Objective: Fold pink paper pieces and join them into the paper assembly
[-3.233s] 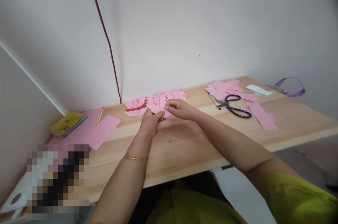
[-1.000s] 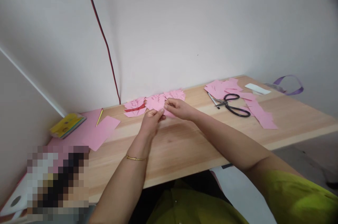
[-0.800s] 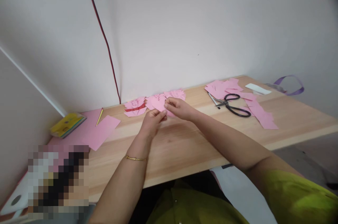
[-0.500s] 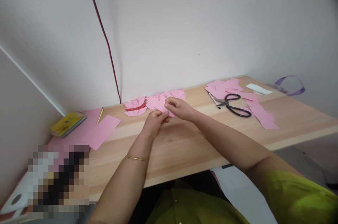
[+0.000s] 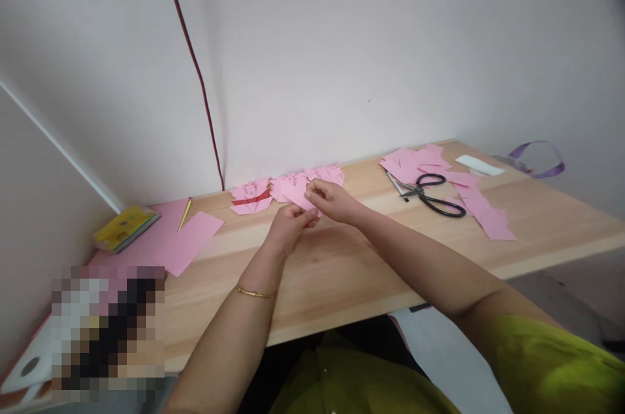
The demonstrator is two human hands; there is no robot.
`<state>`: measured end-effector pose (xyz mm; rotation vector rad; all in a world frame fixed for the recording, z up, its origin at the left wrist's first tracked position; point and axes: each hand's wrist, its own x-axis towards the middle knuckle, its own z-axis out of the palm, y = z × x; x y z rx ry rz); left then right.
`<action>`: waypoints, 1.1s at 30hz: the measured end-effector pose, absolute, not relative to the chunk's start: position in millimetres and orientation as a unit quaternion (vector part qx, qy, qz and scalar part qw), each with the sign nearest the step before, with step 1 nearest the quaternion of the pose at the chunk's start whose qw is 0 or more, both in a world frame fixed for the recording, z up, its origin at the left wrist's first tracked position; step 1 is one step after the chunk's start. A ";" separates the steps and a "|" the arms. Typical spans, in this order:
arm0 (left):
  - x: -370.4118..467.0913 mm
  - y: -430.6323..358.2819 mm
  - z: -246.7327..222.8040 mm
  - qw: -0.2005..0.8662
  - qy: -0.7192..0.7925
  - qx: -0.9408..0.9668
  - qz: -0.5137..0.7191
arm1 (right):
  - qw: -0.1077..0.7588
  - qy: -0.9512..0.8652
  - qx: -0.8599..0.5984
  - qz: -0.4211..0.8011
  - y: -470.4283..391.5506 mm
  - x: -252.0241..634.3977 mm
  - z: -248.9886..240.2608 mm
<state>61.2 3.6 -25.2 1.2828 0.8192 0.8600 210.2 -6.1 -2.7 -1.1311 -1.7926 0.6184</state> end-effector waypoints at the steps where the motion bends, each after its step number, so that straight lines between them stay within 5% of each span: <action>1: 61.7 3.1 -25.6 0.645 0.363 0.560 0.373 | 0.449 -0.725 -0.460 0.247 -5.8 210.3 -3.1; 18: 60.2 1.5 -28.5 0.597 0.342 0.627 0.366 | 0.450 -0.726 -0.467 0.228 -3.6 210.8 -6.5; 33: 58.5 10.6 -16.1 0.688 0.309 0.426 0.499 | 0.424 -0.747 -0.454 0.238 -6.6 209.0 -4.0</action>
